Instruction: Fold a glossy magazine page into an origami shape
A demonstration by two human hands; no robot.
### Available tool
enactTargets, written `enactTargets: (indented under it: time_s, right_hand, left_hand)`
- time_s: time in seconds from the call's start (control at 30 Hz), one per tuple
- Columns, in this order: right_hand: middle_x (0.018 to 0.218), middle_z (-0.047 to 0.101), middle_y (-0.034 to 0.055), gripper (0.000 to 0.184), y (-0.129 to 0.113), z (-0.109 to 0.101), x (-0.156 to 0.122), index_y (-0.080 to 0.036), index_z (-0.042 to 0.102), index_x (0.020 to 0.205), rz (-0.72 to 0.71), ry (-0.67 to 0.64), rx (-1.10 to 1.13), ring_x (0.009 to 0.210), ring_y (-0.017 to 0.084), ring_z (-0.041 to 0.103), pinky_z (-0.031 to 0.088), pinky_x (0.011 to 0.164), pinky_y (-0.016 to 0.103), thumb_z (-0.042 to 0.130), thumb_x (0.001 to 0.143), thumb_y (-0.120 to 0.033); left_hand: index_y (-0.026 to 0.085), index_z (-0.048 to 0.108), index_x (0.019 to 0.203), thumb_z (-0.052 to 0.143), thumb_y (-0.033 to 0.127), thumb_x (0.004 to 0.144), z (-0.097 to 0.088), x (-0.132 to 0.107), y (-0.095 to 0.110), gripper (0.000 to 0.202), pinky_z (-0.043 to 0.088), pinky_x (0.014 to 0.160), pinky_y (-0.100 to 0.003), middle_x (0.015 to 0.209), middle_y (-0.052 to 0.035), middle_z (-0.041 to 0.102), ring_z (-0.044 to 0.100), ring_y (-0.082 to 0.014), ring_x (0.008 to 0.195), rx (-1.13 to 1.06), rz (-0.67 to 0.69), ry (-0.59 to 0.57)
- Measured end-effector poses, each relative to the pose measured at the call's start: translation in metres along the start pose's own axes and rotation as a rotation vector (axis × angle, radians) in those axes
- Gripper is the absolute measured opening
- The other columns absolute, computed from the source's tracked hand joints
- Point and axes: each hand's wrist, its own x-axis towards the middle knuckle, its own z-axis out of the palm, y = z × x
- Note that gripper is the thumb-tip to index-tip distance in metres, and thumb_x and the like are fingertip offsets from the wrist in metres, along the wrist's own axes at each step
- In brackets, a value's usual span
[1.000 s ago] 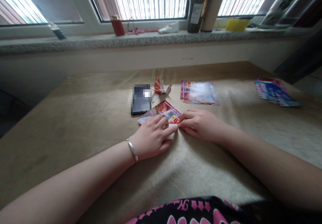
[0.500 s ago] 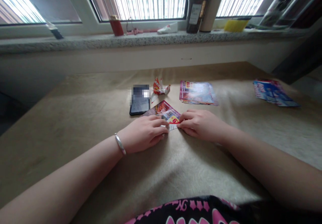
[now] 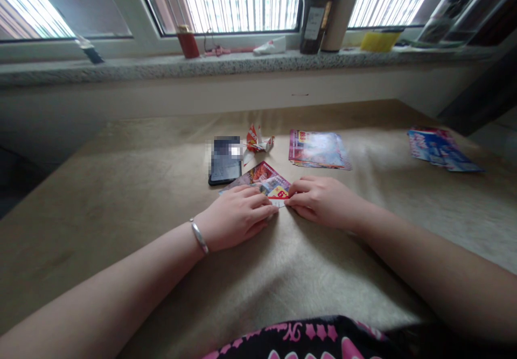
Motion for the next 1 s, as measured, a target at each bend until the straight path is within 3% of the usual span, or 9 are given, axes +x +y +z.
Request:
enactTargets:
  time_s: [0.37, 0.63, 1.0]
  right_hand:
    - [0.088, 0.065, 0.0058, 0.020, -0.005, -0.002, 0.002, -0.019, 0.069, 0.080, 0.027, -0.015, -0.028, 0.075, 0.016, 0.055, 0.037, 0.063, 0.027, 0.050, 0.085, -0.021]
    - [0.088, 0.065, 0.0059, 0.019, -0.004, 0.000, 0.001, -0.020, 0.069, 0.081, 0.011, 0.006, -0.028, 0.075, 0.015, 0.054, 0.037, 0.064, 0.027, 0.051, 0.085, -0.020]
    - [0.090, 0.066, 0.0062, 0.021, -0.003, -0.001, 0.001, -0.020, 0.070, 0.086, 0.014, -0.019, -0.034, 0.076, 0.016, 0.055, 0.038, 0.063, 0.027, 0.049, 0.086, -0.021]
  left_hand:
    - [0.021, 0.053, 0.117, 0.045, 0.028, 0.088, 0.010, 0.007, 0.014, 0.031, 0.039, 0.094, -0.043, 0.108, -0.0081, 0.055, 0.046, -0.0244, 0.104, -0.021, -0.134, 0.033]
    - [0.019, 0.059, 0.106, 0.041, 0.026, 0.091, 0.006, 0.004, 0.002, 0.024, 0.042, 0.088, -0.037, 0.101, -0.0072, 0.060, 0.051, -0.0207, 0.095, -0.011, -0.027, 0.041]
    - [0.021, 0.065, 0.095, 0.042, 0.019, 0.090, -0.012, -0.002, -0.013, 0.024, 0.039, 0.094, -0.035, 0.093, -0.0025, 0.067, 0.054, -0.0190, 0.099, -0.050, 0.073, 0.001]
